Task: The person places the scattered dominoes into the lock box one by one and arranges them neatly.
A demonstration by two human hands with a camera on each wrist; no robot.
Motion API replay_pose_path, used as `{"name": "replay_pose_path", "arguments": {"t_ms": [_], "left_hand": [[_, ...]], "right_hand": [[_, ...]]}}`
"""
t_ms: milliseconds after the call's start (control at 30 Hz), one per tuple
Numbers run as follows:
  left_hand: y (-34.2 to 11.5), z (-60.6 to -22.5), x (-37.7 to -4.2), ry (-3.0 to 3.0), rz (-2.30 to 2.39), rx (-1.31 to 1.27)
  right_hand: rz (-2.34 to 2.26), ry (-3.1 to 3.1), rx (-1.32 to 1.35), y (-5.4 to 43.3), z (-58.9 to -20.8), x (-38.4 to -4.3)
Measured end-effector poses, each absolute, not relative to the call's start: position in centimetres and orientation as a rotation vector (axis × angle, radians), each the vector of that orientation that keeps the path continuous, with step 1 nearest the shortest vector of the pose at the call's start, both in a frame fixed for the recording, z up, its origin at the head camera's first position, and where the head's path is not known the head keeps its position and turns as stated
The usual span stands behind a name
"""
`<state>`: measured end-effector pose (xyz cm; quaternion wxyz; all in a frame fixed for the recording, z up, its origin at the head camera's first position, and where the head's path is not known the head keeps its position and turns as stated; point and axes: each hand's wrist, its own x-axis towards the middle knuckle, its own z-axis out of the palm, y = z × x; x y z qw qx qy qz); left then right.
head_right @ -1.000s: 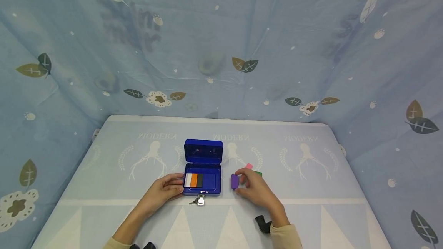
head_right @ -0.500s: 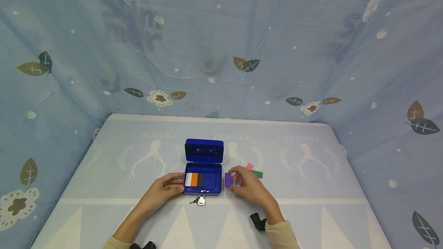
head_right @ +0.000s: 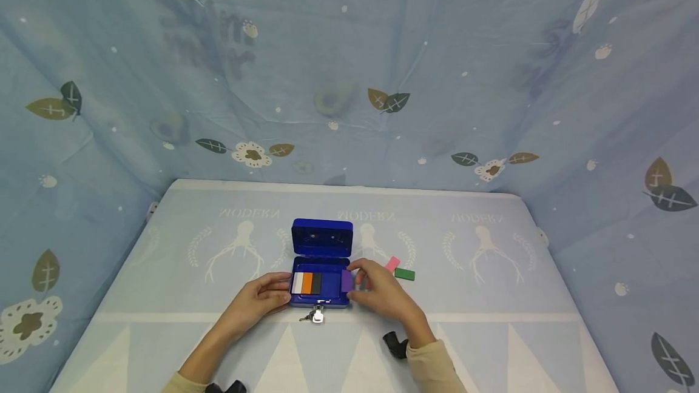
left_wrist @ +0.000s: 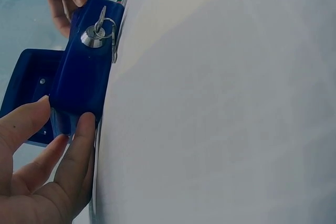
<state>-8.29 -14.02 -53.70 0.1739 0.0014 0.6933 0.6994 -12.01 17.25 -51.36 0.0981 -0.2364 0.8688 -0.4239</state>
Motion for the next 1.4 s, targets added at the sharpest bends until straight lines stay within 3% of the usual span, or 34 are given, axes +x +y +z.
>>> {"name": "replay_pose_path", "arguments": {"t_ms": [1400], "left_hand": [[-14.0, -53.7, -8.3, 2.111, 1.896, 0.019]], "right_hand": [[-0.719, 2.968, -0.589, 10.8, -51.9, -11.8]]}}
